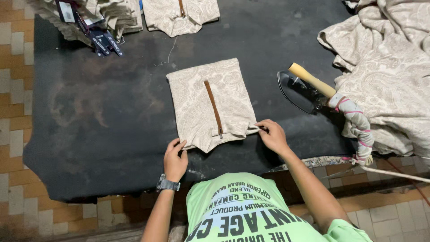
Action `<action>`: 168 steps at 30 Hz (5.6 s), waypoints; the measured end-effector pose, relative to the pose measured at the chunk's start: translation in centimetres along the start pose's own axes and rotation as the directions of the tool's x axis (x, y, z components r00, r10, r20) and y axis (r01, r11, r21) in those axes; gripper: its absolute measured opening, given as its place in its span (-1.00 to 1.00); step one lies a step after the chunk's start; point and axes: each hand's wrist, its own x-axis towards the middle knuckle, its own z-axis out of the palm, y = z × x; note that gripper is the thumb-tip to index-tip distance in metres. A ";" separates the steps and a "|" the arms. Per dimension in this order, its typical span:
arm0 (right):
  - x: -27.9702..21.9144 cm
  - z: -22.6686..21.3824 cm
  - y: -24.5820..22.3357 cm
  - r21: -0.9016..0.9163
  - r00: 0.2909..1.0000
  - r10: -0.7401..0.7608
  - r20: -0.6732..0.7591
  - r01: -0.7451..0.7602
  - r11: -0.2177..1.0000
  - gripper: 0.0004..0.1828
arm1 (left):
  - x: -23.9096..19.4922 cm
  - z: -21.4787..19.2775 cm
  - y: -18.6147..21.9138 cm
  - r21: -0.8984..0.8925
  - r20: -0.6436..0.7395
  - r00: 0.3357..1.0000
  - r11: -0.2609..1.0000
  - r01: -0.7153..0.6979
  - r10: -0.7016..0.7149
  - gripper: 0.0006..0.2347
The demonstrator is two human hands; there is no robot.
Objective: The person irons several patterned shirts on a dark ironing table. They fold each shirt, press it with a manual iron, flip it over, and press the other side before stacking the finished shirts. The process is repeated for multiple shirts.
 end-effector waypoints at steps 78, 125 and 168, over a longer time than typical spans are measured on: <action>13.7 -13.9 0.9 -0.518 0.995 -0.098 0.026 0.097 0.850 -0.55 | 2.4 0.0 0.5 0.058 0.069 0.886 0.888 0.456 -0.459 -0.56; 19.6 4.2 -21.2 -0.349 0.778 -0.395 0.488 0.589 0.729 -0.01 | -0.5 6.5 -7.5 -0.755 -0.086 0.930 0.633 0.172 -0.357 -0.80; 24.8 -1.9 -17.9 -0.501 0.933 -0.044 0.358 0.232 0.834 -0.05 | 30.4 7.1 -5.9 0.235 -0.116 0.905 0.874 0.426 -0.410 -0.72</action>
